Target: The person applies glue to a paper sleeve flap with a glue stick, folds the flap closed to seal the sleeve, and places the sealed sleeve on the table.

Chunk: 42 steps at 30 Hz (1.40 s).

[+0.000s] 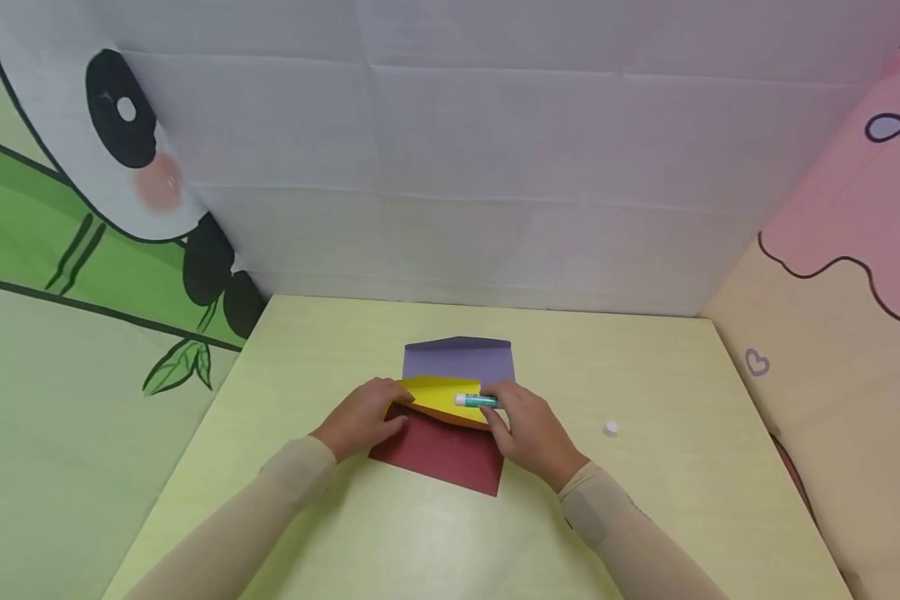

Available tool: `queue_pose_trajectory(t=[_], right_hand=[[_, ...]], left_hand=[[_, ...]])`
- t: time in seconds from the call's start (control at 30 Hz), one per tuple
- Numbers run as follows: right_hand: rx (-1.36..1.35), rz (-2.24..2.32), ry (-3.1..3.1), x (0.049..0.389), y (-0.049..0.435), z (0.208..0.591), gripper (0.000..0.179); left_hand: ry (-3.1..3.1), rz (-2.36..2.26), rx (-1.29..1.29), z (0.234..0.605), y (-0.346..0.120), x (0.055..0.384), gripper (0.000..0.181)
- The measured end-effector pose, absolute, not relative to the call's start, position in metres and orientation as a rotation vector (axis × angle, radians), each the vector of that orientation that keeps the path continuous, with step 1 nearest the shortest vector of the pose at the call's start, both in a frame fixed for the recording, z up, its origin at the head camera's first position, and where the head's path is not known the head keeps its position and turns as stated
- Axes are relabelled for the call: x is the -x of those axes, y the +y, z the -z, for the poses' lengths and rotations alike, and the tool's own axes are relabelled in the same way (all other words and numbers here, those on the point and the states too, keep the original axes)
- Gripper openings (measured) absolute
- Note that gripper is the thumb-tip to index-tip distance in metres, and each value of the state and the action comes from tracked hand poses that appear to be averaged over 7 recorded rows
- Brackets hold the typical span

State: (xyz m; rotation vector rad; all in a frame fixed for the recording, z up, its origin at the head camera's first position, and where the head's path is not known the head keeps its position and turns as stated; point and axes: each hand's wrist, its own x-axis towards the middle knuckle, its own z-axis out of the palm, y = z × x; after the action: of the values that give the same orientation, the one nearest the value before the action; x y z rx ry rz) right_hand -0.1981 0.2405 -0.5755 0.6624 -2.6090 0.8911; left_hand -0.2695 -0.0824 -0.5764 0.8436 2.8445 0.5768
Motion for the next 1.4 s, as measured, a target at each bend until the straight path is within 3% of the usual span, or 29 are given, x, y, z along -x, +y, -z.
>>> queue_pose_trajectory(t=[0.17,0.33,0.53,0.8,1.03,1.4], right_hand=[[-0.646,-0.885,-2.618,0.195,0.242,0.576,0.027],[-0.646,-0.894,-2.612,0.193,0.243,0.576,0.027],[-0.631,-0.903,-2.613,0.194,0.246,0.579,0.026],[-0.645,-0.948,-2.6,0.2,0.25,0.584,0.027],[-0.701,-0.968,-2.547,0.204,0.253,0.59,0.028],[-0.697,-1.039,-2.527,0.211,0.253,0.595,0.023]], left_hand=[[2.842,-0.508,-0.877,0.579,-0.073,0.271,0.027],[2.88,-0.505,-0.878,0.584,-0.067,0.272,0.006],[2.936,-0.497,-0.878,0.591,-0.062,0.275,0.031],[3.018,-0.446,-1.124,0.598,-0.057,0.274,0.019],[2.95,-0.429,-1.08,0.602,-0.05,0.274,0.016],[2.869,-0.404,-0.982,0.605,-0.046,0.277,0.041]])
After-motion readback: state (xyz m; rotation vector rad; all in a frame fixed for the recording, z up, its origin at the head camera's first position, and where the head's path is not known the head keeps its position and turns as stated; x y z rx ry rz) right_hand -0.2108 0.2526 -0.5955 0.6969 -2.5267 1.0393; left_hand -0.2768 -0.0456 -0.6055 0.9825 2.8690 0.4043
